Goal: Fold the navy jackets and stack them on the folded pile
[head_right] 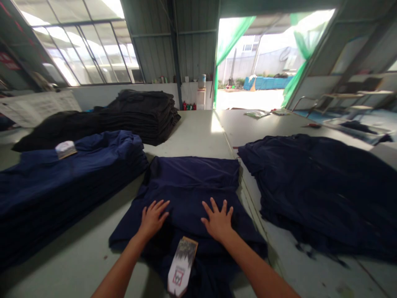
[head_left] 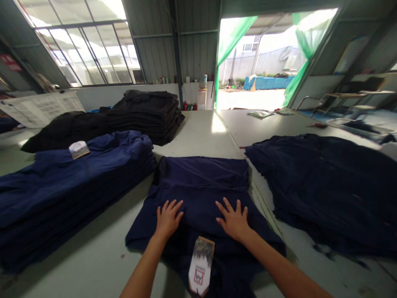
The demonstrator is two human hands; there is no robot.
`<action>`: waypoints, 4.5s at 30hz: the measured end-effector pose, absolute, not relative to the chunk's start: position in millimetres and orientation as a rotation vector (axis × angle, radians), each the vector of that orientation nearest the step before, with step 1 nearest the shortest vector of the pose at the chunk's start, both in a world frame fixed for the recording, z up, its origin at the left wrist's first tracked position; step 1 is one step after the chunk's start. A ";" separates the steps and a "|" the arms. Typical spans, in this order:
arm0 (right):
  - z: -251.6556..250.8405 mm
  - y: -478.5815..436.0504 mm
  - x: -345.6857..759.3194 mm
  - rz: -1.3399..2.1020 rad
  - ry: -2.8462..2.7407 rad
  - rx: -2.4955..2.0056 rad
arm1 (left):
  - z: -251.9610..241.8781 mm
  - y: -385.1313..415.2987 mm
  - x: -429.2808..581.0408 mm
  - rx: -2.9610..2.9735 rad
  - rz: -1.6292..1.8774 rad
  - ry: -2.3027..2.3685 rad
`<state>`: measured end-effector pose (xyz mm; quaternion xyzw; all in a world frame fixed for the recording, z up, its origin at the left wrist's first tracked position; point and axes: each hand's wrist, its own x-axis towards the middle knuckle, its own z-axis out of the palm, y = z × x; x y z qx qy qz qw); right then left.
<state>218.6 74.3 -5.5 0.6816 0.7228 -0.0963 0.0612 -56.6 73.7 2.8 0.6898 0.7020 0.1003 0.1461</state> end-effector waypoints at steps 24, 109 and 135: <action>-12.5 58.0 245.5 -0.389 2.256 1.962 | -22.8 27.4 -13.4 1.843 0.137 2.041; 35.4 26.0 195.3 -0.451 2.724 1.615 | 11.8 4.0 32.6 1.996 0.388 1.863; 13.2 6.5 208.9 -0.095 2.560 1.863 | -4.2 -15.7 -3.0 2.058 -0.073 1.982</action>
